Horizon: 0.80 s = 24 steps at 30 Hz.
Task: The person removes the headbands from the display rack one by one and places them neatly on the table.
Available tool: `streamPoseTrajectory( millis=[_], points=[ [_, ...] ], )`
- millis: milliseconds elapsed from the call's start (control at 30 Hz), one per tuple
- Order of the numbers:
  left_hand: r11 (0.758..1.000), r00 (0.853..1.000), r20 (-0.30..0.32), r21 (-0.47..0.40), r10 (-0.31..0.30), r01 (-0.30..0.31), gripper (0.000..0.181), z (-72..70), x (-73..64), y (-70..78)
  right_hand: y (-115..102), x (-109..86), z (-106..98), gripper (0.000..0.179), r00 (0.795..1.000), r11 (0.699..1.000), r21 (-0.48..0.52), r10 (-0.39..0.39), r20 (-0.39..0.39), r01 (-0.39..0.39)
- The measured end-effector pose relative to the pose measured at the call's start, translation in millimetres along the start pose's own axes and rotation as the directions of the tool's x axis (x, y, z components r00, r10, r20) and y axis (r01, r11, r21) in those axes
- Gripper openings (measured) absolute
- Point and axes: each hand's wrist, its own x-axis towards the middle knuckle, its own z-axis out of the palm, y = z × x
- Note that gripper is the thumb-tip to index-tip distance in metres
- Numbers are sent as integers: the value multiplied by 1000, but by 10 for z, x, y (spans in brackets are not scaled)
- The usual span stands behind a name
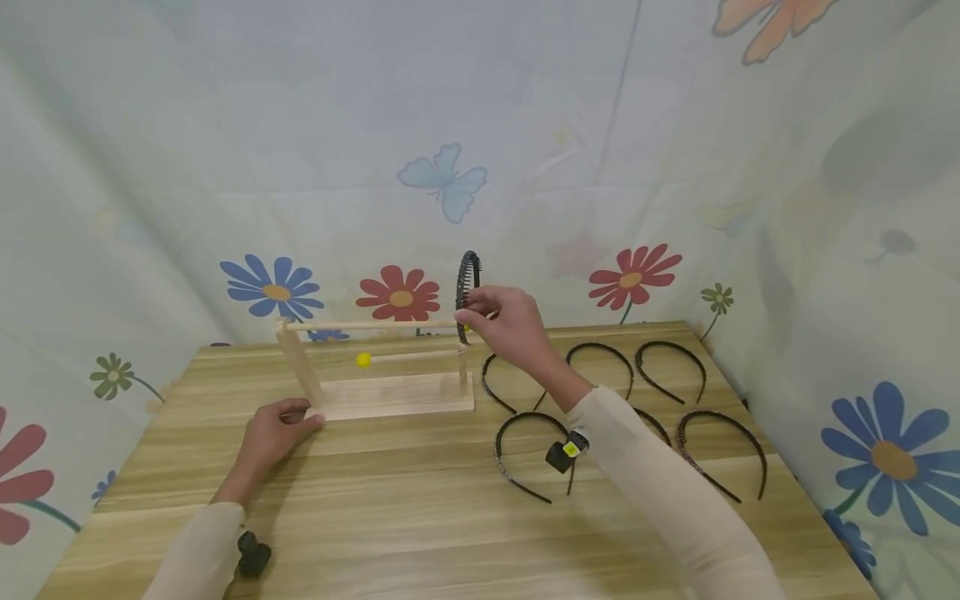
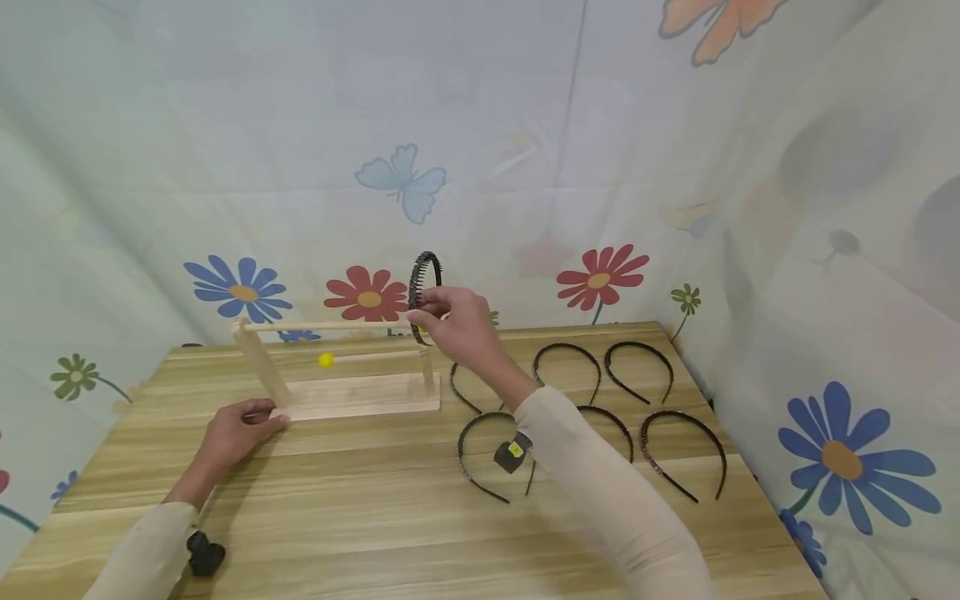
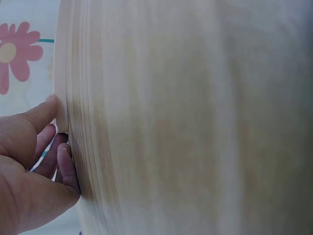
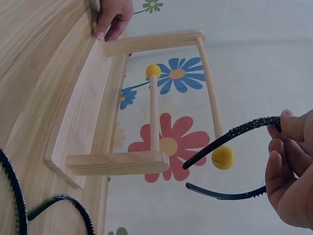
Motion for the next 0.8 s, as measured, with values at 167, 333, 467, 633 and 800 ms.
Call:
streamPoseTrajectory(
  millis=[167,333,467,633,800],
  points=[
    [1000,1000,1,-3,-4,4,56,1,-7,-4,32,-38,-17,35,1000,1000,14,8,-4,-8],
    [1000,1000,0,-1,-9,9,55,-3,-11,9,17,-94,-42,35,1000,1000,23,20,9,-21],
    [1000,1000,2,-1,-16,16,55,-6,-10,14,-2,-159,-46,37,999,998,51,40,28,-41],
    [1000,1000,1,-5,-10,10,55,-9,0,11,5,-243,-17,39,997,996,57,60,46,-63],
    [1000,1000,-4,-6,7,-7,54,-17,6,9,41,-342,49,39,996,995,61,76,44,-79]
  ],
)
